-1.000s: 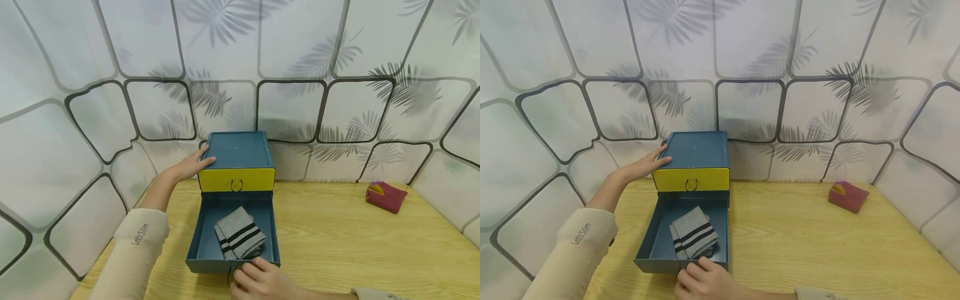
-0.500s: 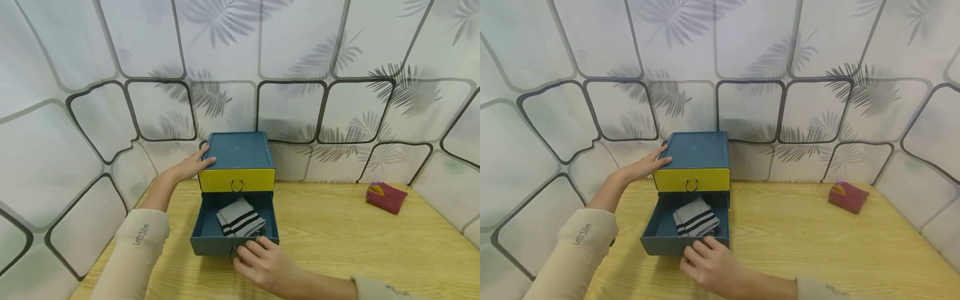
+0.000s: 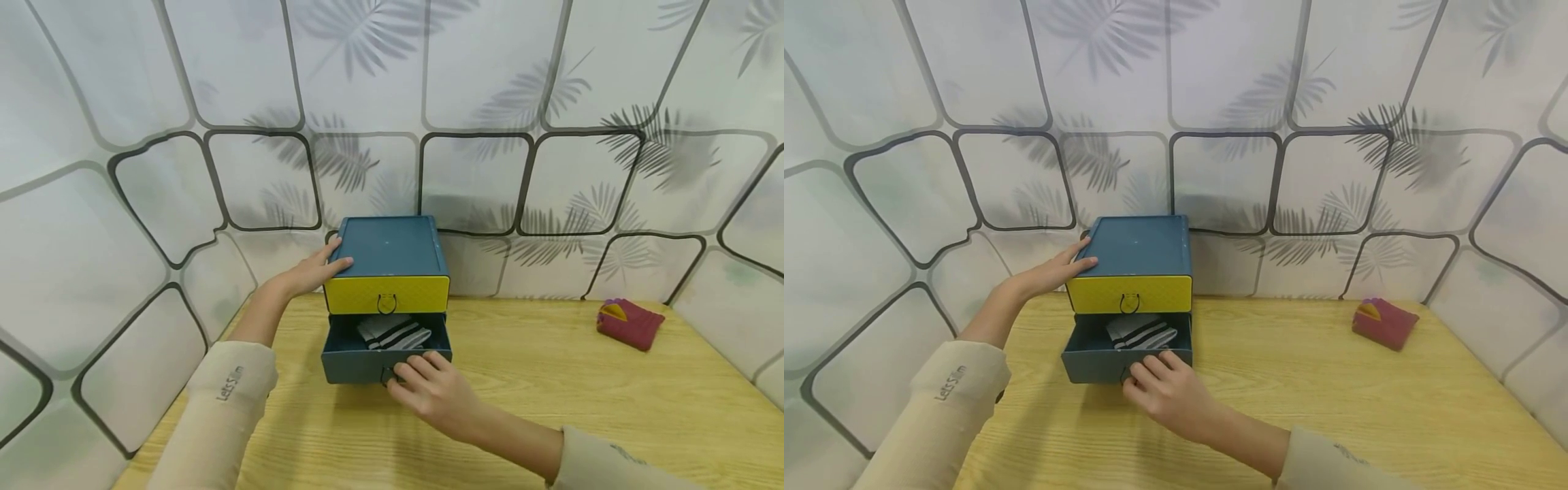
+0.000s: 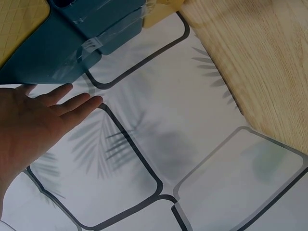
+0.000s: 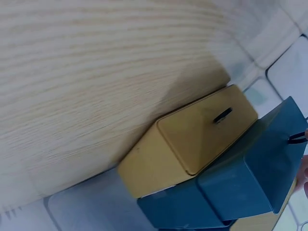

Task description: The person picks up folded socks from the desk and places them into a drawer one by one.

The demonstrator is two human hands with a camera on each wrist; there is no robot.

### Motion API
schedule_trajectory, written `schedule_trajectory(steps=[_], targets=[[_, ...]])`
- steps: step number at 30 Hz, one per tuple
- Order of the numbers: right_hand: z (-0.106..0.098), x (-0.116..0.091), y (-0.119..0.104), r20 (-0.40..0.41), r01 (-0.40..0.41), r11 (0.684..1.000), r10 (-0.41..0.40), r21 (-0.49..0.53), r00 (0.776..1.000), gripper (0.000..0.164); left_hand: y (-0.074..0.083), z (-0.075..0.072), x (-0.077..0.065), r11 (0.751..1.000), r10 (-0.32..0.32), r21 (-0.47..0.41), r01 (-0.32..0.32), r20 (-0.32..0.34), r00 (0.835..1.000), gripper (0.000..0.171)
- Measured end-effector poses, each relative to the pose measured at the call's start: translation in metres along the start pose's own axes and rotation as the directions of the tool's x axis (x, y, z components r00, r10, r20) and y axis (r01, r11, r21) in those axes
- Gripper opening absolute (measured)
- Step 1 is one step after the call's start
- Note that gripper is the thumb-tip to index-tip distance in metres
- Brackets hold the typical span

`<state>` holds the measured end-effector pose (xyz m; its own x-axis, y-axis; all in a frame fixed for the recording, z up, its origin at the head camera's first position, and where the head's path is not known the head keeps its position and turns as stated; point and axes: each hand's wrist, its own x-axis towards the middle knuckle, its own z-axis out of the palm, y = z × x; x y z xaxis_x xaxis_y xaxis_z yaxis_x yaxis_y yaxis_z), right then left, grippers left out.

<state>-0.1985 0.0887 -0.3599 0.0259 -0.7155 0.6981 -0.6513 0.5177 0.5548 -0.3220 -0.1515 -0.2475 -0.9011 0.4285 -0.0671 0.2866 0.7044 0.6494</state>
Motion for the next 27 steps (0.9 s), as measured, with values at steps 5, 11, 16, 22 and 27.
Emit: schedule_trajectory(steps=[5, 11, 16, 22, 27], targets=[[0.017, -0.006, 0.008, 0.027, -0.012, 1.0, 0.013, -0.025, 1.0, 0.039, 0.0, 0.0, 0.0, 1.0, -0.001, -0.016, 0.001, 0.005, 1.0, 0.071], [0.033, -0.008, 0.017, 0.035, -0.024, 0.998, 0.026, -0.065, 0.999, 0.036, 0.001, -0.001, -0.001, 1.0, -0.004, -0.024, 0.004, 0.008, 1.0, 0.071], [0.043, -0.01, 0.025, 0.024, -0.025, 0.995, 0.028, -0.097, 0.999, 0.036, 0.001, 0.0, 0.0, 0.999, -0.009, -0.038, 0.01, 0.012, 1.0, 0.071], [0.051, -0.01, 0.031, 0.021, -0.027, 0.993, 0.03, -0.114, 0.999, 0.033, 0.001, 0.0, 0.0, 0.999, -0.015, -0.038, 0.015, 0.008, 1.0, 0.072], [0.055, -0.011, 0.035, 0.038, -0.043, 0.993, 0.048, -0.107, 0.998, 0.033, 0.0, 0.001, 0.001, 0.999, -0.012, -0.04, 0.012, 0.007, 1.0, 0.072]])
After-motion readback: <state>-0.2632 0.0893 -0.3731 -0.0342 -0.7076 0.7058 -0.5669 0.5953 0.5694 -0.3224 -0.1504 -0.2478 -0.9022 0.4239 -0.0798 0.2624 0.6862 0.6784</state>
